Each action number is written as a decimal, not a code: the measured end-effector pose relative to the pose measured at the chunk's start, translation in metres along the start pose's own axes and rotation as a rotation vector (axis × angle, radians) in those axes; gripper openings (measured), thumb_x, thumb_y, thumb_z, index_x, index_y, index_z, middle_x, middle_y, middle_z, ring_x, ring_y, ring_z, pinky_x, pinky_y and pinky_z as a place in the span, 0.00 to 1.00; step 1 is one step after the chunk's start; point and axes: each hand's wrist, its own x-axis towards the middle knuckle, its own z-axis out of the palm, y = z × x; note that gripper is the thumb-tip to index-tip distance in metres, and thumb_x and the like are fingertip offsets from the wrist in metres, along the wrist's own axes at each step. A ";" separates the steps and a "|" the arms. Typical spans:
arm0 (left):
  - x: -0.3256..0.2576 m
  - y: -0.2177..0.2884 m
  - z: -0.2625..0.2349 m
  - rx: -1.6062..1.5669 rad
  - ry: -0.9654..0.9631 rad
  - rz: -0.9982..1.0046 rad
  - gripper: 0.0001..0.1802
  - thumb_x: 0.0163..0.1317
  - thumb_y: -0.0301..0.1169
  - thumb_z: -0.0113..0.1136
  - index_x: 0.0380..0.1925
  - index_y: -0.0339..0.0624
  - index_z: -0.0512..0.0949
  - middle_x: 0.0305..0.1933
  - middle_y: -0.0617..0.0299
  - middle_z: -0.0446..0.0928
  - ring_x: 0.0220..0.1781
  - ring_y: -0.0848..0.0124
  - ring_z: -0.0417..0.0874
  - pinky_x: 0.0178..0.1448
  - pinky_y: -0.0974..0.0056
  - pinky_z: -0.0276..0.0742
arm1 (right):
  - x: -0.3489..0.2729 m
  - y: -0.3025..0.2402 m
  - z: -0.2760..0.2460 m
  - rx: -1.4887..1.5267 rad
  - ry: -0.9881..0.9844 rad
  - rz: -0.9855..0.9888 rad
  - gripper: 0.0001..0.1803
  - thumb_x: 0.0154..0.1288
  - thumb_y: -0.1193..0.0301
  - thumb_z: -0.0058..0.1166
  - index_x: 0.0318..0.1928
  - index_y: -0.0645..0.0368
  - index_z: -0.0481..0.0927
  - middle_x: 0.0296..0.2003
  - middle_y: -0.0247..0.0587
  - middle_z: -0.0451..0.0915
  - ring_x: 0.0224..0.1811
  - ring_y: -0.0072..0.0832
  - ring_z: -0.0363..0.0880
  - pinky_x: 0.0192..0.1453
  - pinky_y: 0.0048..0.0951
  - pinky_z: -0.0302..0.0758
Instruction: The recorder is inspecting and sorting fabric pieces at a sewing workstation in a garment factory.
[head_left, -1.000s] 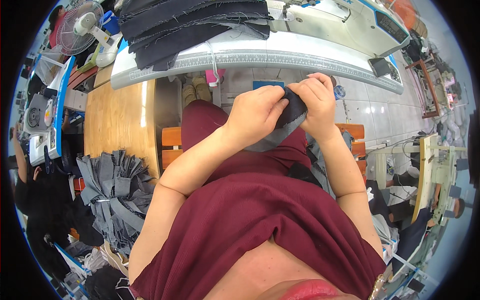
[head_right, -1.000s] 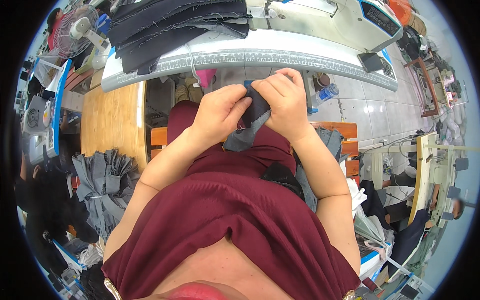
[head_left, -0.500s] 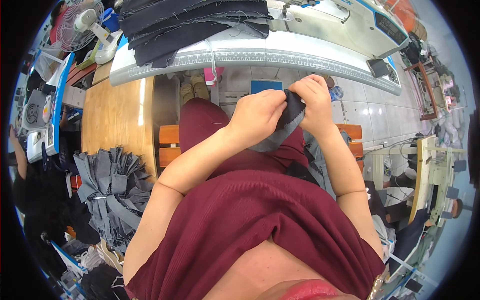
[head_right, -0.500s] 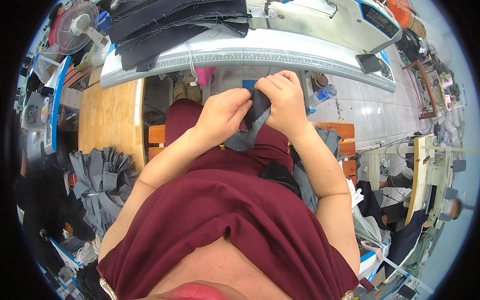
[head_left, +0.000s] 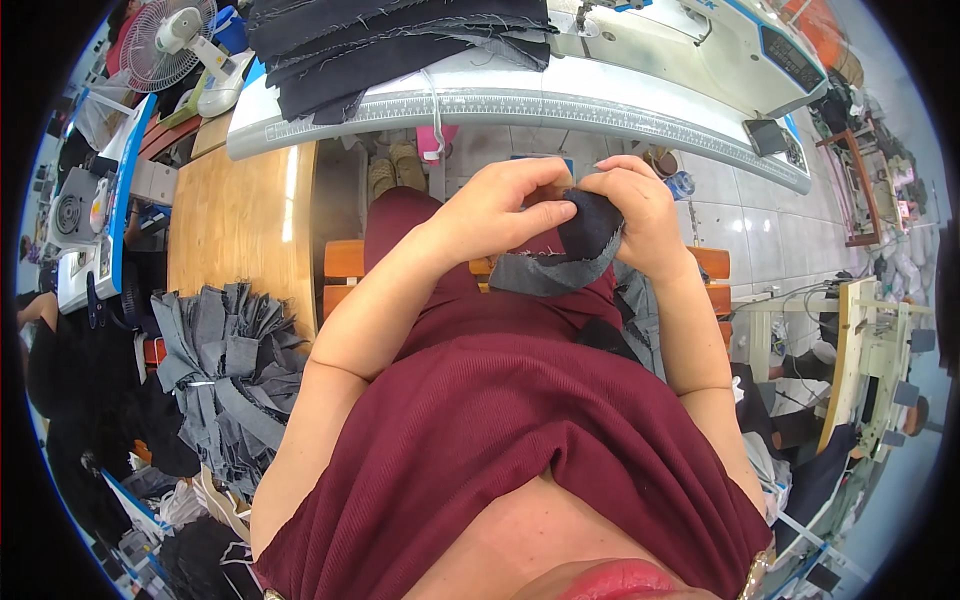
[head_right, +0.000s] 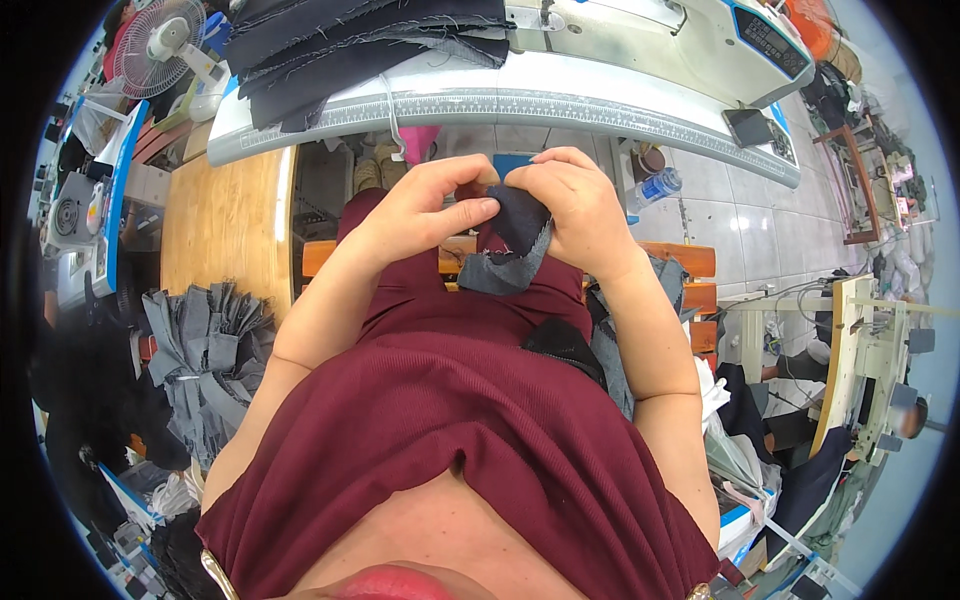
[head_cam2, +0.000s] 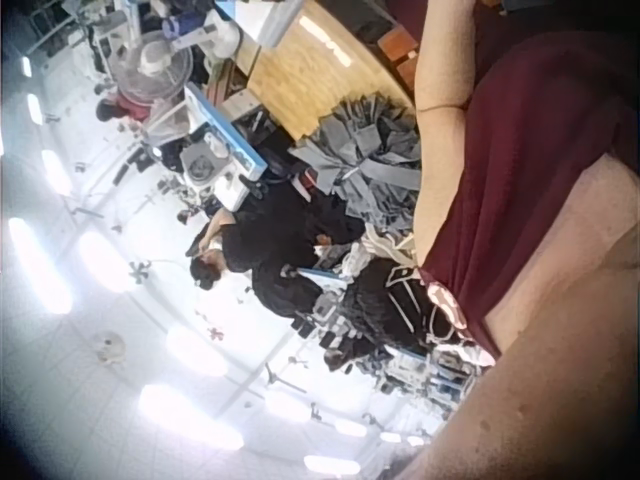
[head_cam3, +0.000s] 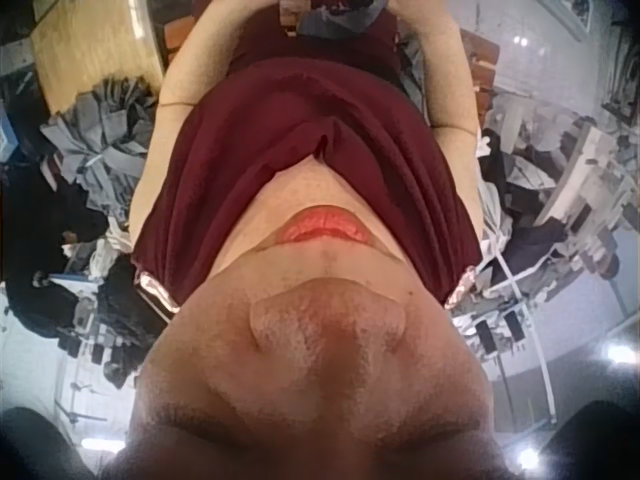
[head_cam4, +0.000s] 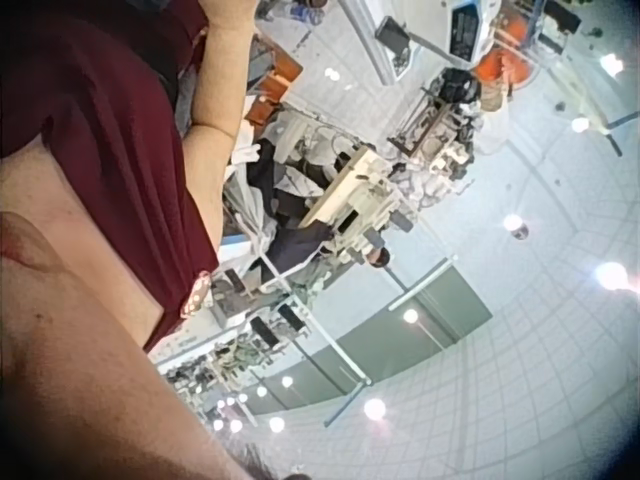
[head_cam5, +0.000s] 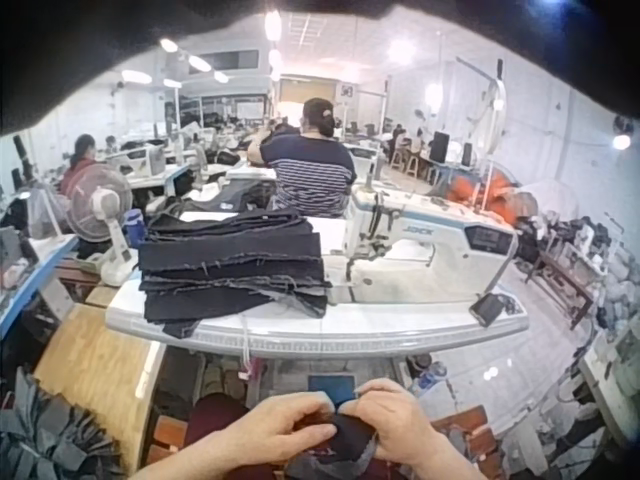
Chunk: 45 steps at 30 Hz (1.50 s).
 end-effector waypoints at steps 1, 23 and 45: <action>0.000 0.003 0.000 -0.021 -0.032 -0.082 0.07 0.58 0.28 0.56 0.29 0.36 0.72 0.28 0.67 0.70 0.31 0.79 0.69 0.37 0.73 0.65 | 0.000 -0.002 0.000 0.018 0.004 0.016 0.14 0.42 0.74 0.59 0.35 0.57 0.78 0.25 0.38 0.77 0.32 0.36 0.77 0.47 0.35 0.74; 0.002 -0.002 -0.004 0.140 0.072 0.213 0.07 0.63 0.28 0.49 0.29 0.35 0.69 0.27 0.58 0.65 0.31 0.67 0.68 0.38 0.66 0.65 | -0.007 0.002 -0.006 1.024 -0.008 0.587 0.25 0.59 0.60 0.45 0.52 0.65 0.70 0.49 0.44 0.73 0.57 0.29 0.67 0.64 0.31 0.57; -0.003 -0.012 -0.007 -0.173 0.023 0.112 0.12 0.58 0.29 0.56 0.20 0.38 0.66 0.22 0.69 0.63 0.24 0.81 0.61 0.29 0.75 0.58 | -0.018 -0.008 0.009 0.647 -0.082 0.480 0.16 0.68 0.64 0.46 0.33 0.67 0.76 0.25 0.36 0.73 0.28 0.21 0.68 0.34 0.23 0.65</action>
